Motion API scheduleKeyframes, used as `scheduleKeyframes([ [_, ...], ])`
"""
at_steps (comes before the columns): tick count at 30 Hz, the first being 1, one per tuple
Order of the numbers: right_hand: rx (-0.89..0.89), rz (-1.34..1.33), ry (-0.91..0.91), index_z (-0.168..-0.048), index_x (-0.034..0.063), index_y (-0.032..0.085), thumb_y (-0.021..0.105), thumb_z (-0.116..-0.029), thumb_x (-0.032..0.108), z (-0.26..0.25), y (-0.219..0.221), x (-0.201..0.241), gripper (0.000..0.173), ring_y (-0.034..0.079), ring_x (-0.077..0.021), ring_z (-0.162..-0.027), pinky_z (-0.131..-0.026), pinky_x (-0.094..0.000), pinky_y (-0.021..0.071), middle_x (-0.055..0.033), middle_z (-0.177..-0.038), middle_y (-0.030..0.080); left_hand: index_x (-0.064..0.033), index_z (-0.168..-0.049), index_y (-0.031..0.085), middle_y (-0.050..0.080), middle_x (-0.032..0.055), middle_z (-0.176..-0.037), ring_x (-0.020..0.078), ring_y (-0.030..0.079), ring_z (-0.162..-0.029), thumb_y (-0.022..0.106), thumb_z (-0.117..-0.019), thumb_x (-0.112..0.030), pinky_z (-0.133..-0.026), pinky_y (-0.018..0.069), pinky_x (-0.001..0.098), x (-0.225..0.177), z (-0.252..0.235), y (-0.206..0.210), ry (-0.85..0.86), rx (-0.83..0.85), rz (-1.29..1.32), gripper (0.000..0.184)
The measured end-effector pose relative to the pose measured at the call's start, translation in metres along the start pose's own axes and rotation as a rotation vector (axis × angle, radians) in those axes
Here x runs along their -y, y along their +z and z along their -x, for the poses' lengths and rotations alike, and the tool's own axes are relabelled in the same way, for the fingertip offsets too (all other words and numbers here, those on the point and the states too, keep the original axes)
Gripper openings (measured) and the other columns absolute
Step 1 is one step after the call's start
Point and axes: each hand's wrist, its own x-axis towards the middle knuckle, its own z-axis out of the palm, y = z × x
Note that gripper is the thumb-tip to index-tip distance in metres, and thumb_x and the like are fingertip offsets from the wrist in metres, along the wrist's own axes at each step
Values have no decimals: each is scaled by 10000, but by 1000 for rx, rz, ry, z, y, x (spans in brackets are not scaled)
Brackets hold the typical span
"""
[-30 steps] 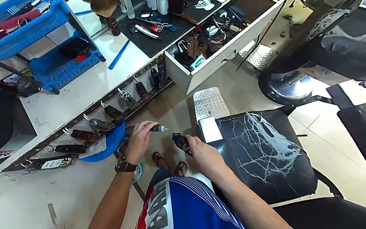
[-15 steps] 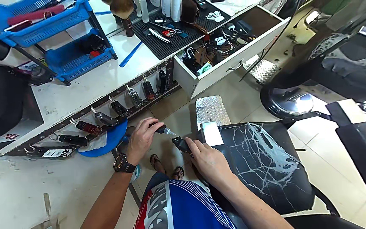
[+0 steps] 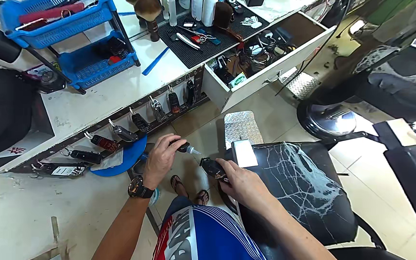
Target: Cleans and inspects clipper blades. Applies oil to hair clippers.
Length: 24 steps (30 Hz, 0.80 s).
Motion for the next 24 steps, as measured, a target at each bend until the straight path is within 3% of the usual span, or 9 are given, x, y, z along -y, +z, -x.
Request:
scheduleKeyframes([
  [3, 154, -314, 98, -1478, 150, 486, 691, -890, 313, -6, -5, -10, 643, 688, -228, -1058, -907, -468, 571, -81, -1252, 673, -159, -1261, 723, 648, 72, -1331, 235, 547, -1333, 580, -1010, -71, -1127, 457, 419, -1, 3, -5, -33, -1, -2, 302],
  [5, 200, -562, 159, -1451, 160, 503, 680, -901, 361, -8, -1, -17, 612, 700, -139, -908, -812, -376, 594, -50, -1119, 706, -155, -1264, 722, 647, 73, -1332, 235, 548, -1329, 575, -1014, -77, -1127, 455, 420, -1, 6, -6, -52, 2, -6, 300],
  [8, 315, -1093, 327, -1403, 121, 481, 657, -940, 357, -9, 6, -15, 549, 625, -131, -593, -531, -278, 559, -60, -916, 654, -156, -1267, 721, 646, 72, -1334, 242, 543, -1334, 571, -1018, -82, -1124, 456, 422, 0, 13, -4, -77, 0, -10, 300],
  [11, 370, -1465, 425, -1333, 112, 498, 555, -991, 346, -8, 15, -11, 418, 598, -123, -564, -494, -247, 536, -46, -825, 610, -170, -1283, 715, 642, 63, -1343, 238, 536, -1343, 562, -1024, -89, -1125, 455, 422, 2, 21, -2, -108, 10, -26, 312],
  [17, 409, -1593, 419, -1305, 90, 536, 454, -1027, 359, -6, 27, -7, 396, 575, -97, -555, -469, -207, 486, -44, -791, 605, -189, -1284, 715, 643, 58, -1339, 234, 539, -1341, 565, -1028, -92, -1117, 465, 420, -1, 29, 0, -128, 8, -74, 312],
  [24, 376, -1538, 405, -1289, 98, 543, 481, -1037, 374, -1, 23, 0, 378, 594, -107, -572, -483, -216, 502, -49, -808, 624, -197, -1287, 716, 642, 68, -1351, 255, 532, -1356, 554, -1024, -73, -1119, 460, 432, -6, 31, 1, -96, 12, -128, 332],
])
